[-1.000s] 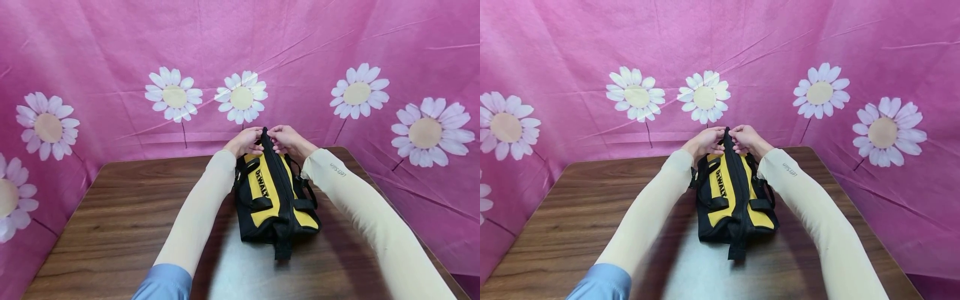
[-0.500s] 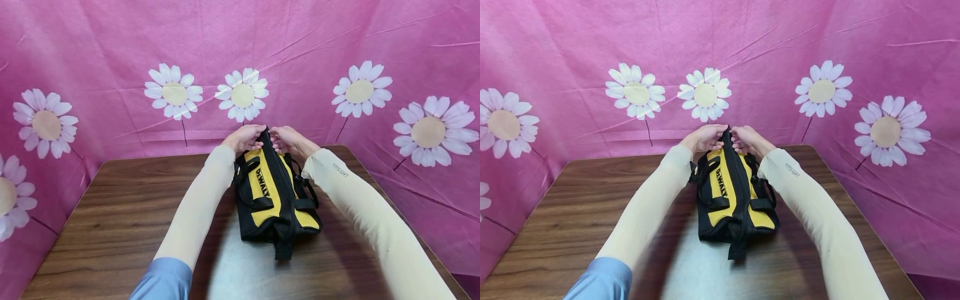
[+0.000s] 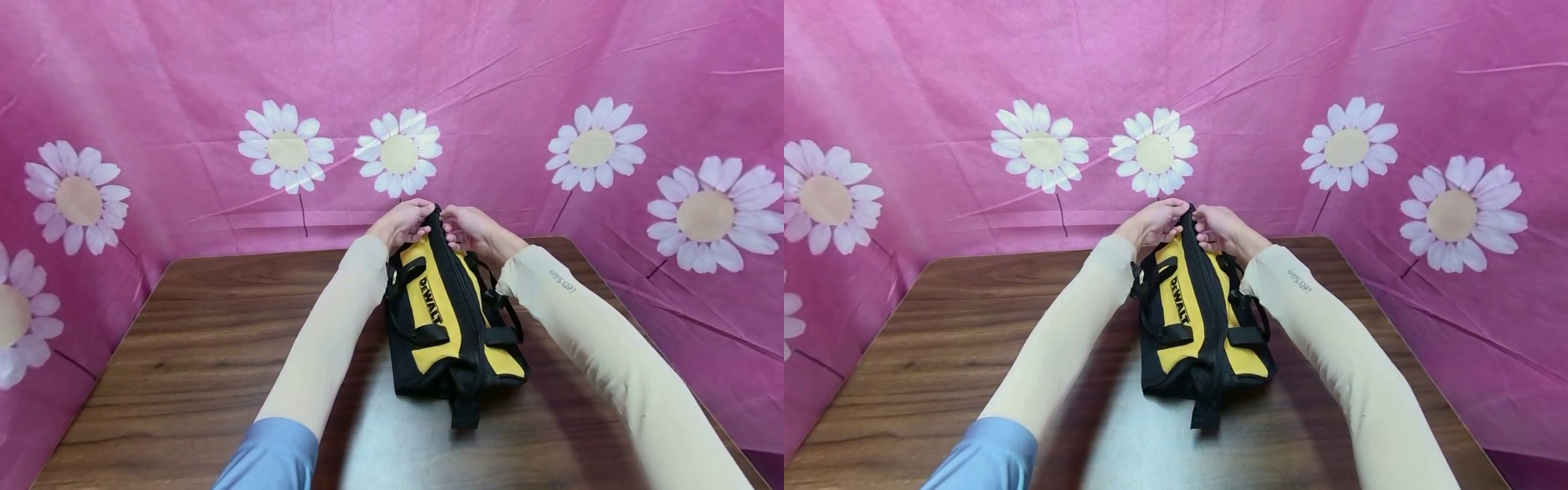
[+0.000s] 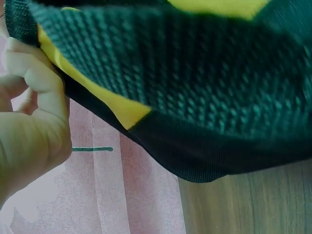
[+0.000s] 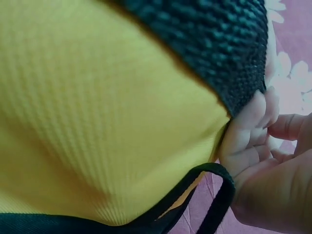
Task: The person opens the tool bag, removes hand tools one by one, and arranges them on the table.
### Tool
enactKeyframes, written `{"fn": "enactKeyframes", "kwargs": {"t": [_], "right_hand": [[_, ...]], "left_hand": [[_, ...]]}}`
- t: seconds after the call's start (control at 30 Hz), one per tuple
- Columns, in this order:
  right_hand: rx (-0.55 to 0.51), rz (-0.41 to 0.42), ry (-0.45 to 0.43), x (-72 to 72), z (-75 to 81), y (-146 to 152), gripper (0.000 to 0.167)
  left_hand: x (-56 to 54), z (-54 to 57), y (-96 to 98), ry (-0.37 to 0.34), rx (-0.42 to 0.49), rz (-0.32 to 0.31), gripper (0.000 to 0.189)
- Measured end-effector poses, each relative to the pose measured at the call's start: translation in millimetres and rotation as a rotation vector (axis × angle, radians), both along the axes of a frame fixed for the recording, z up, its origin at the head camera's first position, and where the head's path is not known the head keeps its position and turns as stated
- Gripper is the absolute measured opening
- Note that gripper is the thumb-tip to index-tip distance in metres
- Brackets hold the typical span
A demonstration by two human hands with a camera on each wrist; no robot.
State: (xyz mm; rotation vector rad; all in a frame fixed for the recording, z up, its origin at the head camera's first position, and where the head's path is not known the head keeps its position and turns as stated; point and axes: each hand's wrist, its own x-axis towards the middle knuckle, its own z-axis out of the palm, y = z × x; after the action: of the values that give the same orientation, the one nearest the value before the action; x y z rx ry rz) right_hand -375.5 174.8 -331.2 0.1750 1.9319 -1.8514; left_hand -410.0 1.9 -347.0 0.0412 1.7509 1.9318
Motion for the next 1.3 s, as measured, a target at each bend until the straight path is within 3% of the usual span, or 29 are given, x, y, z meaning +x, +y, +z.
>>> {"fn": "enactKeyframes", "kwargs": {"t": [0.3,0.47,0.63,0.83,1.1,1.2,1.3], "right_hand": [[-0.038,0.030,-0.009,4.7,1.6,2,0.022],[0.001,0.072,0.011,12.3,3.1,3,0.020],[0.072,0.137,0.012,30.9,9.2,6,0.016],[0.130,0.246,0.013,59.8,11.8,17,0.025],[0.120,0.298,0.022,76.4,9.3,20,0.026],[0.131,0.302,0.046,76.3,11.0,20,0.028],[0.144,0.290,0.050,75.8,13.2,22,0.028]], "left_hand": [[-0.1,1.3,10.4,-0.008,-0.052,0.068,0.017],[-0.1,1.4,11.4,-0.025,-0.044,0.110,0.018],[-0.4,1.6,9.5,-0.035,-0.037,0.125,0.020],[-0.1,1.1,7.8,-0.039,-0.030,0.143,0.018],[4.4,0.4,1.6,-0.019,-0.063,0.123,0.026],[10.0,4.7,-2.6,0.016,-0.085,0.116,0.030],[19.2,11.5,-5.2,0.053,-0.144,0.065,0.036]]}}
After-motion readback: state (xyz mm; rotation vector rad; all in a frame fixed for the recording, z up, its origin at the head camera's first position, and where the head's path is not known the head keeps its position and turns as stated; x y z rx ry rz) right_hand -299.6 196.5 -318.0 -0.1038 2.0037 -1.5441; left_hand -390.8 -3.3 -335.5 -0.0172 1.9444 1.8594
